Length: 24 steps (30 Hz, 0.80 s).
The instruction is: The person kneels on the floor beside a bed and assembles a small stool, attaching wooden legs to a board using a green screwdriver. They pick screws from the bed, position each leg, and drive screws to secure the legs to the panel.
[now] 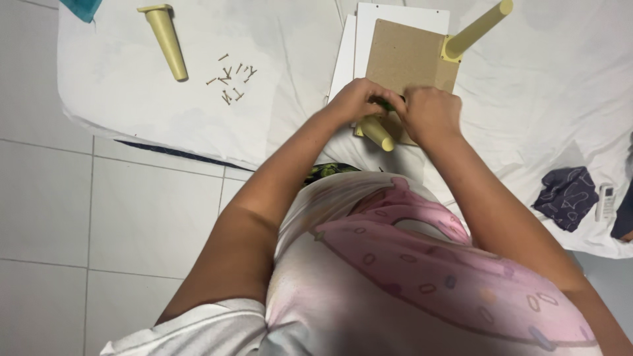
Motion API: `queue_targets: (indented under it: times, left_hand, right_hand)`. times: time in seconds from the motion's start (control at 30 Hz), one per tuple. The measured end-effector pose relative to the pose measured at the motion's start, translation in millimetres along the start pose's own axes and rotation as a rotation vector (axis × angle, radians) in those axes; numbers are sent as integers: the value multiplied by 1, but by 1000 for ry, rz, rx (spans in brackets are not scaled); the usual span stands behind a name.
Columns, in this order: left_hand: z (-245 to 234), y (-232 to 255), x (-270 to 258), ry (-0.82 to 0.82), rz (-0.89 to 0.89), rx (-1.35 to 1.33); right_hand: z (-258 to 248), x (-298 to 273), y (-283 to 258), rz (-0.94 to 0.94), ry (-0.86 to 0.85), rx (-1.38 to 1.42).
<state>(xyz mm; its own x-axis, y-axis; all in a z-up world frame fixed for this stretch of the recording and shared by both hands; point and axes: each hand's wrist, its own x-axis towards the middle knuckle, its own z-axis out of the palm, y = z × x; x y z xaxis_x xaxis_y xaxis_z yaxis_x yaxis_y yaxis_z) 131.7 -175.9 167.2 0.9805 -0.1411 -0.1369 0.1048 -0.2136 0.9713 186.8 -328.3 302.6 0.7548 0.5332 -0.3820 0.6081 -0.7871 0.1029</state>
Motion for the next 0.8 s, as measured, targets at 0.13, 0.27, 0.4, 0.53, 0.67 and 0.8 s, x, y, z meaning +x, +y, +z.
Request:
queue_targets:
  times: [0.13, 0.27, 0.4, 0.53, 0.67, 0.8]
  left_hand:
    - [-9, -27, 19, -239, 125, -159]
    - [-3, -49, 33, -276, 131, -126]
    - [-10, -82, 1, 197, 203, -333]
    - [-36, -124, -58, 736, -370, -37]
    - [-85, -157, -99, 944, -684, 496]
    - [-121, -183, -103, 978, -744, 692]
  right_hand:
    - [-10, -21, 17, -562, 282, 222]
    - [3, -15, 18, -390, 230, 45]
    - [18, -12, 13, -285, 235, -51]
    - [30, -8, 8, -96, 40, -142]
    - [33, 17, -1, 124, -162, -97]
    - [18, 32, 5, 319, -318, 57]
